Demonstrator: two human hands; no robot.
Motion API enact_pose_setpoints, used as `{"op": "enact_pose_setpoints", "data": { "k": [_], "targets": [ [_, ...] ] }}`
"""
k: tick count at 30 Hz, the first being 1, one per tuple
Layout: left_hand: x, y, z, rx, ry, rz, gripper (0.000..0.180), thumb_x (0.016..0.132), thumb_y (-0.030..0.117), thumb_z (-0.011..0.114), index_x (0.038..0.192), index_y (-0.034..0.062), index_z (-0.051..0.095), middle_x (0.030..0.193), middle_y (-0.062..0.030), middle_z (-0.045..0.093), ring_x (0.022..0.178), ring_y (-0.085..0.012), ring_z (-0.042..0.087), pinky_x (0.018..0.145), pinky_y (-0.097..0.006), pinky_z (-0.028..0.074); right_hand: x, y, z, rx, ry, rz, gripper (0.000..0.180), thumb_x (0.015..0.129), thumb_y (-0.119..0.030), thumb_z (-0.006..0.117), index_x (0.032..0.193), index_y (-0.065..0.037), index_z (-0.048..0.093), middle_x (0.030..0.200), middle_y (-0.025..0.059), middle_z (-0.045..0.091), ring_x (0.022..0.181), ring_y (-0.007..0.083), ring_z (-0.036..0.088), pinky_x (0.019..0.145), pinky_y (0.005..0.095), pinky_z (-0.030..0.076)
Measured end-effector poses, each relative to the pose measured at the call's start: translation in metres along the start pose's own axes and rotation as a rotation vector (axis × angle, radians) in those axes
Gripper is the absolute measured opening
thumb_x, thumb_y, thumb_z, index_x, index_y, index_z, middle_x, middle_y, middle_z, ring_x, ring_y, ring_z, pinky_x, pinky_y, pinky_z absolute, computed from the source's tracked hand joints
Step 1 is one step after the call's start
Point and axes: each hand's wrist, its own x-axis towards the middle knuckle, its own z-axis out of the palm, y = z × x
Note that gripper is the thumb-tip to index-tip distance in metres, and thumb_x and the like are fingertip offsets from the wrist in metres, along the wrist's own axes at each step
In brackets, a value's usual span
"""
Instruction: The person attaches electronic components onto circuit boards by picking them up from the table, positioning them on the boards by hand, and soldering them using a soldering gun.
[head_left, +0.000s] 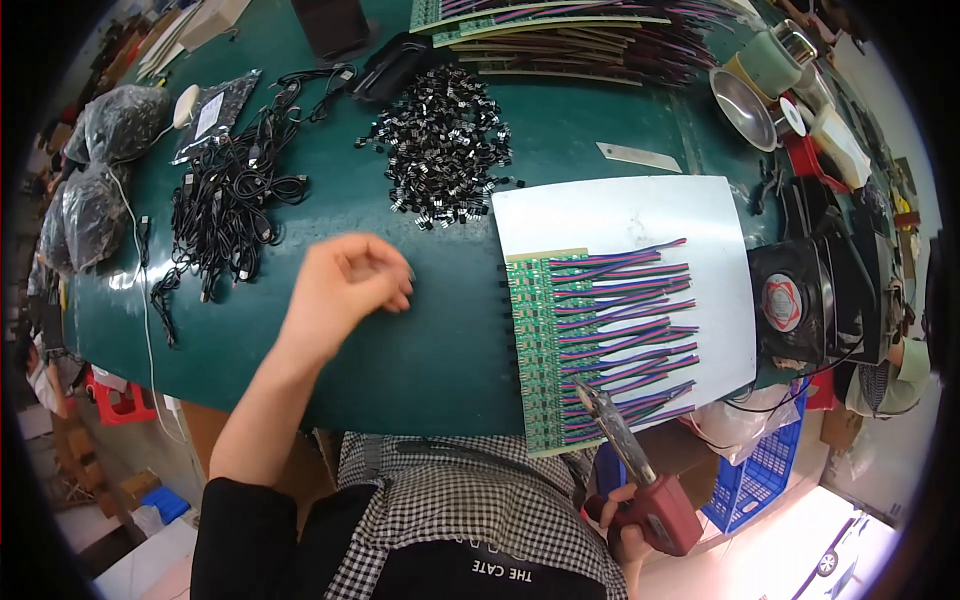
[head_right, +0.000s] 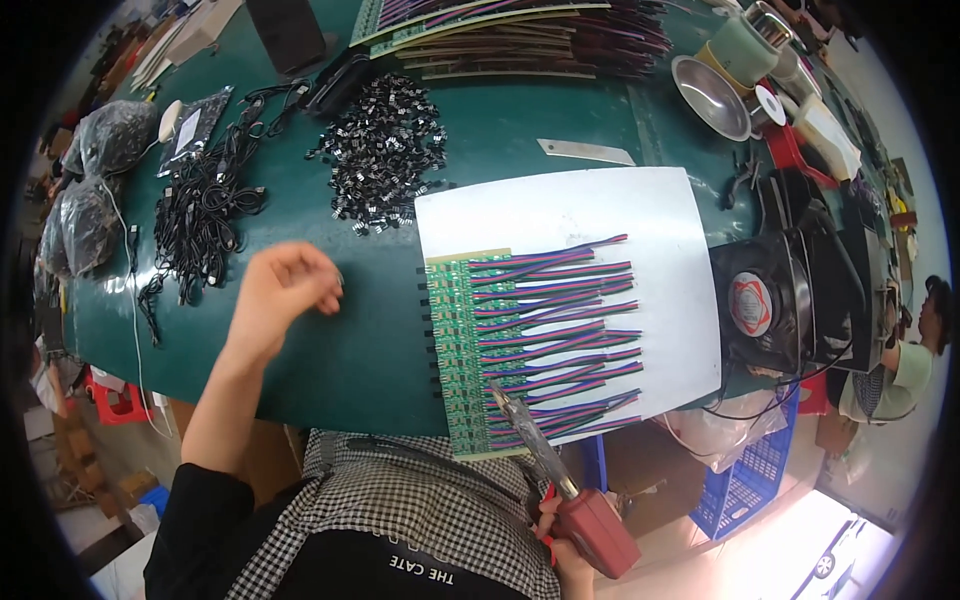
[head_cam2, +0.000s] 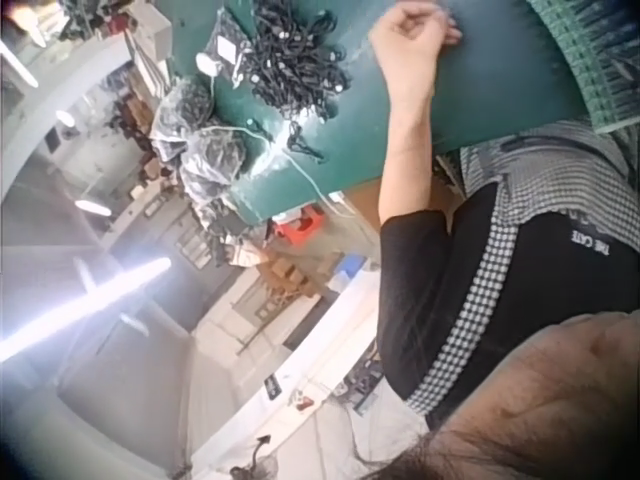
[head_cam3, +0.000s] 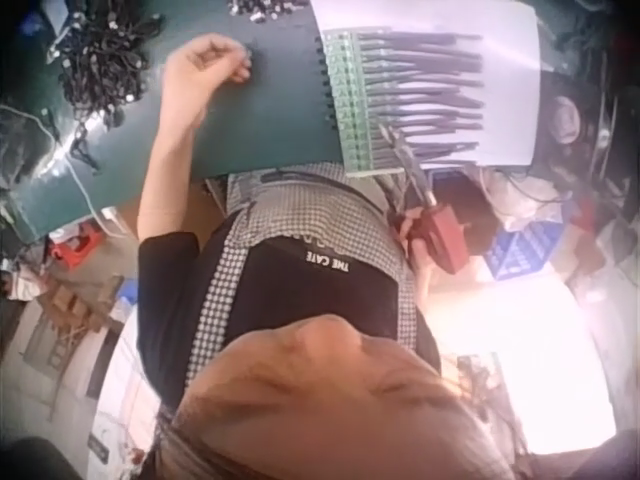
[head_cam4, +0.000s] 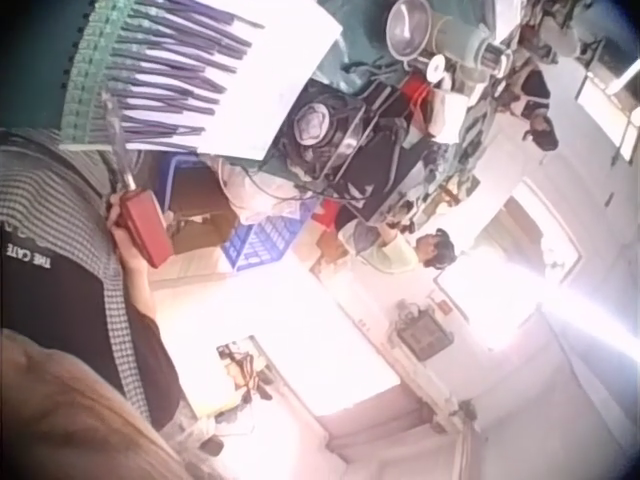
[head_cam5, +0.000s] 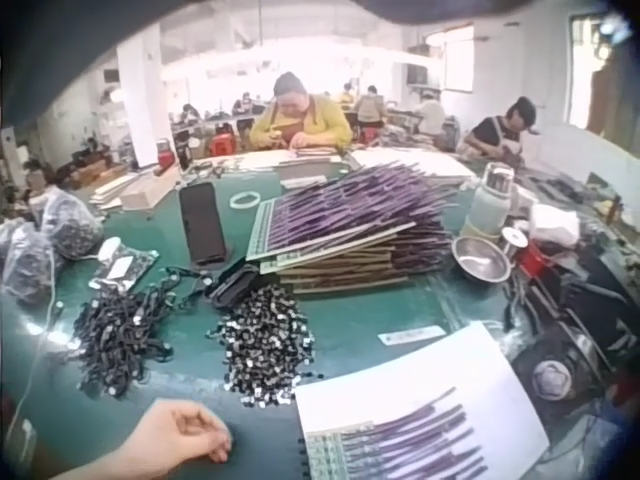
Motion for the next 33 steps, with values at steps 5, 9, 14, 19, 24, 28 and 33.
{"op": "enact_pose_setpoints", "data": {
  "k": [5,9,14,19,24,28,33],
  "targets": [
    [-0.043,-0.007,0.042,-0.400,-0.265,-0.341,0.008,0.084,0.003,0.059,0.089,-0.0043,0.060,0.080,-0.0111,0.064,0.070,-0.0162,0.064,0.066,-0.026,0.053,-0.001,0.004,-0.003,0.036,0.009,0.050,0.069,0.067,-0.034,0.081,0.112,0.004,0.044,0.099,0.0180,0.060,0.065,0.0180,0.056,0.057,0.0272,0.047],
    [-0.056,-0.007,0.057,-0.439,-0.334,-0.476,0.008,0.085,0.003,0.058,0.089,-0.0040,0.060,0.082,-0.0113,0.064,0.072,-0.0161,0.064,0.067,-0.025,0.053,-0.003,0.004,-0.004,0.061,-0.003,0.019,0.069,0.067,-0.032,0.081,0.113,0.003,0.043,0.099,0.0194,0.060,0.064,0.0187,0.057,0.057,0.0279,0.048],
    [-0.062,-0.007,0.066,-0.416,-0.294,-0.405,0.007,0.084,0.000,0.057,0.089,-0.0045,0.060,0.081,-0.0113,0.064,0.070,-0.0152,0.064,0.066,-0.025,0.053,-0.001,0.001,0.001,0.074,0.014,0.009,0.069,0.066,-0.030,0.082,0.112,0.004,0.043,0.097,0.0205,0.061,0.063,0.0186,0.057,0.056,0.0279,0.048],
    [-0.071,-0.001,0.072,-0.382,-0.332,-0.367,0.011,0.088,0.001,0.054,0.095,-0.0050,0.058,0.085,-0.0094,0.063,0.077,-0.0141,0.064,0.070,-0.024,0.052,0.002,-0.002,0.005,-0.086,0.013,0.004,0.070,0.069,-0.046,0.075,0.107,0.006,0.047,0.093,0.0139,0.057,0.053,0.0160,0.051,0.045,0.0259,0.038],
    [-0.072,-0.001,0.073,-0.449,-0.373,-0.448,0.011,0.088,0.002,0.054,0.096,-0.0050,0.058,0.085,-0.0090,0.063,0.079,-0.0135,0.063,0.073,-0.024,0.051,0.002,-0.004,0.009,-0.098,0.036,0.003,0.069,0.069,-0.047,0.075,0.104,0.007,0.050,0.091,0.0121,0.056,0.053,0.0151,0.051,0.044,0.0255,0.037],
    [-0.073,0.002,0.077,-0.401,-0.345,-0.401,0.009,0.087,0.000,0.056,0.095,-0.0044,0.056,0.086,-0.0093,0.063,0.081,-0.0135,0.063,0.073,-0.024,0.051,0.002,-0.005,0.011,-0.116,0.057,0.028,0.071,0.068,-0.050,0.075,0.103,0.008,0.050,0.090,0.0112,0.056,0.053,0.0147,0.051,0.045,0.0258,0.036],
    [-0.072,-0.002,0.086,-0.333,-0.254,-0.273,0.012,0.085,-0.002,0.058,0.087,-0.0005,0.047,0.085,-0.0103,0.062,0.082,-0.0141,0.063,0.072,-0.024,0.051,-0.004,0.002,-0.002,-0.044,0.025,0.062,0.067,0.067,-0.041,0.078,0.103,0.008,0.051,0.087,0.0143,0.060,0.056,0.0155,0.053,0.050,0.0249,0.041]
  ]
}}
